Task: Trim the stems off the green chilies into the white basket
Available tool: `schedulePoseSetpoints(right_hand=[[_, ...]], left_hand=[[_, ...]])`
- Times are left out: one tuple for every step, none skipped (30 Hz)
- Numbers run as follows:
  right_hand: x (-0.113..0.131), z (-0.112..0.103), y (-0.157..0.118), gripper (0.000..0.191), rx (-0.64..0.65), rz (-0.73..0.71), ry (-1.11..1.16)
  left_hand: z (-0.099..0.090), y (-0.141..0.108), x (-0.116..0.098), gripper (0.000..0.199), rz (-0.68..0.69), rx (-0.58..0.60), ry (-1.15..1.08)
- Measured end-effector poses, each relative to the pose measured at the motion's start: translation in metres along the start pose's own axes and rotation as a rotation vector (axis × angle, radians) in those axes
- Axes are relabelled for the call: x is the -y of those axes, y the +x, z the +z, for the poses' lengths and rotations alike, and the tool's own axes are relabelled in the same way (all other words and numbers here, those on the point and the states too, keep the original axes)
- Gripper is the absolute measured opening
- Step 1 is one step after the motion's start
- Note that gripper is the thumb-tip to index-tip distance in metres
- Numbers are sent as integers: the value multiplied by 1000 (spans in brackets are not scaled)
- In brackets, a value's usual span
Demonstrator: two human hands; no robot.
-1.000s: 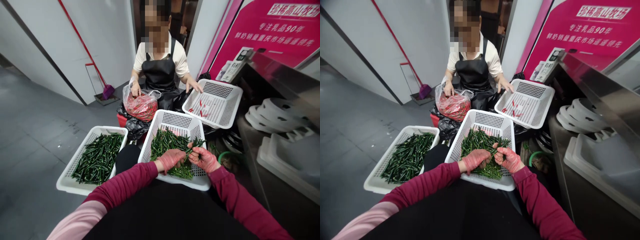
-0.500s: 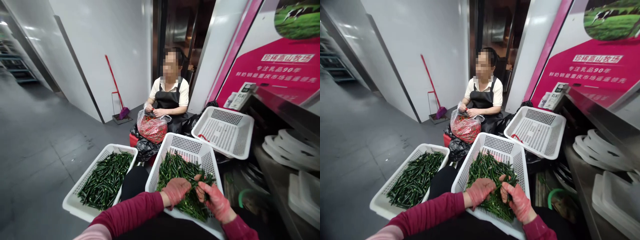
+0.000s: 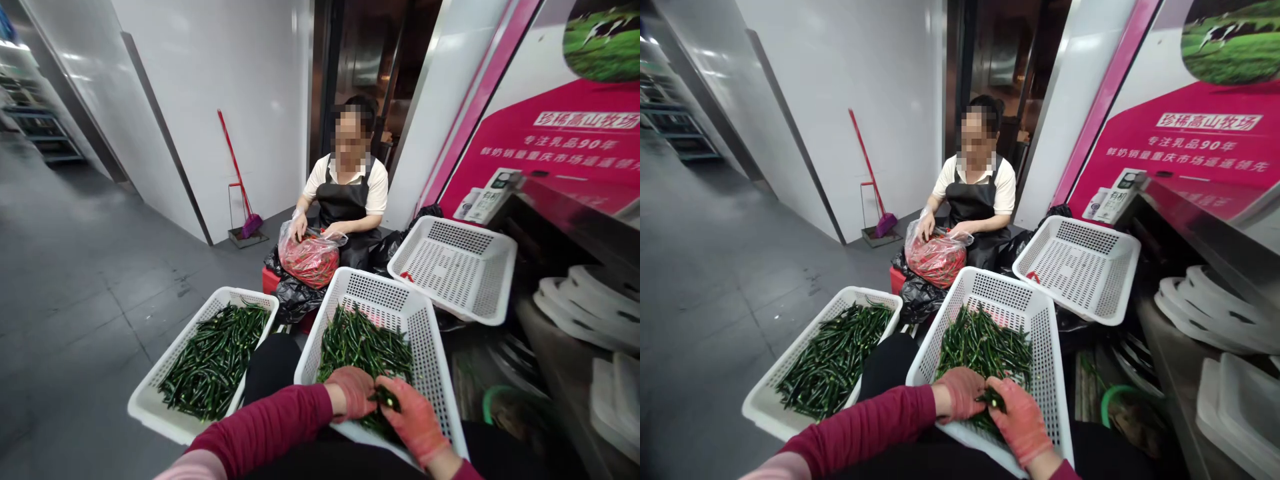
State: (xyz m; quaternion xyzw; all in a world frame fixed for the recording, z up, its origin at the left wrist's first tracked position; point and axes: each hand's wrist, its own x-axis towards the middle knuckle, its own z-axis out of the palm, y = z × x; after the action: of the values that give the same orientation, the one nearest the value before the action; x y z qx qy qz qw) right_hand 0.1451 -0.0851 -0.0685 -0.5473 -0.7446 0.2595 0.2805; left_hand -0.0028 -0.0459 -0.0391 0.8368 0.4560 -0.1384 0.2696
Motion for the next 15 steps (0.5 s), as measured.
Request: schedulePoseSetpoints(right_hand=[[1,-2,-1,42,-8,-2,-74],[2,-6,-1,42,-28,7,-119],[2,-12,0,40,-59,29,-136],[2,-19,4,34,-90,71,-116],[-1,-27,9,27,-139,140,-56],[-5,-36,15,24,-188,238,21],[-11,-45,23,27,-225,349,105],[-19,-54,31,33,-245,452,178],[-28,-63,41,38,-242,540,208],[-37,-70,52,41,-216,605,194],[-44,-76,65,42,-171,640,137],[-51,-79,78,40,-126,653,62],[-56,-80,92,37,-82,651,-15],[-58,-79,107,34,-34,642,-104],[-59,-75,120,31,13,632,-189]], left_hand=[[-1,4,-2,24,-19,71,76],[-2,7,-4,22,-47,148,110],[-3,9,-5,19,-78,224,126],[-3,10,-5,16,-98,282,137],[-3,10,-5,16,-84,291,138],[-3,8,-4,19,-58,261,128],[-3,6,-3,25,-35,194,104],[-3,3,-1,33,-26,117,76],[-2,-1,-1,43,-35,45,49],[-2,-4,0,52,-56,-9,31],[-3,-8,-1,57,-76,-37,26],[-3,-11,-2,57,-88,-39,34],[-4,-13,-4,53,-90,-23,46],[-4,-15,-5,47,-85,6,54],[-5,-16,-6,43,-71,35,51]])
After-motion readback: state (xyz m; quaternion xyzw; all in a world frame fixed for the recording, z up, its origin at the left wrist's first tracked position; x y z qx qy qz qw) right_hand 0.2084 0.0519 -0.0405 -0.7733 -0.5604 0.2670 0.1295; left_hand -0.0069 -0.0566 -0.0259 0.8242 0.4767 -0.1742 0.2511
